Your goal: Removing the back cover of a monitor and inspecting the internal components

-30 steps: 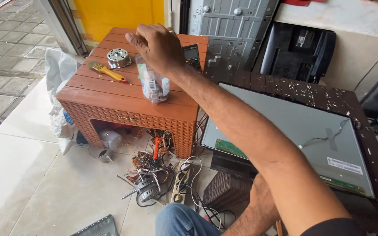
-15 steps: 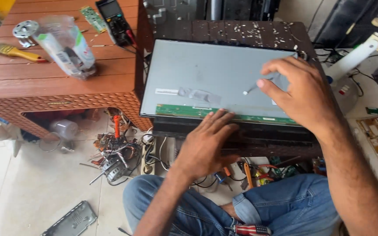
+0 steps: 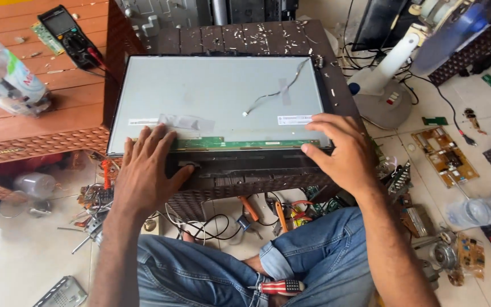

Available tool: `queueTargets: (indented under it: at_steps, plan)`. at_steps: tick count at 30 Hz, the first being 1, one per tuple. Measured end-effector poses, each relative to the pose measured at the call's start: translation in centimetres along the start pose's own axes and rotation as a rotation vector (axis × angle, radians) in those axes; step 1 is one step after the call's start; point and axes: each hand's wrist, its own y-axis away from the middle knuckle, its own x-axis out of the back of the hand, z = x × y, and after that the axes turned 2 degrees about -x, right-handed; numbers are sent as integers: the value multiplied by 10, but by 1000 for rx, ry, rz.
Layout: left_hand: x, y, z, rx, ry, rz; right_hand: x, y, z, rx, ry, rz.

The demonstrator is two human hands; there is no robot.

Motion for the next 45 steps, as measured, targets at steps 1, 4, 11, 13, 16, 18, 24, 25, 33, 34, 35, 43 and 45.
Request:
queueTargets:
  at_steps: [1,4,11,13,16,18,24,25,33,34,35,43,45]
  plan:
    - [6,0,3,36,8,-45,0,2,-2,-8,8,-50]
    - [10,-5,1,74,-20,-111,-9,9,3,-24,69,-98]
    - [30,-34,0,60,-105,-206,-33,13,5,-99,269,-21]
    - [37,-38,1,58,-104,-223,-41,14,13,-99,276,7]
    - [38,-45,0,52,-77,-247,-43,9,8,-115,279,42]
    - [39,-45,1,53,-52,-260,-44,8,5,-135,271,42]
    - [39,-52,-3,34,-31,-278,-58,1,14,-98,366,119]
    - [39,-53,-3,29,-25,-289,-58,1,12,-114,383,111]
    - [32,-59,-6,-10,-13,-330,-62,3,16,-118,459,94]
    - [33,-59,-4,-12,-21,-337,-61,2,15,-118,453,93]
    - [35,-59,-4,-11,-30,-342,-61,1,13,-116,445,93]
    - [26,-59,-13,-24,-1,-315,-54,3,7,-70,344,139]
    - [22,-56,-17,-27,6,-300,-53,4,6,-67,320,140]
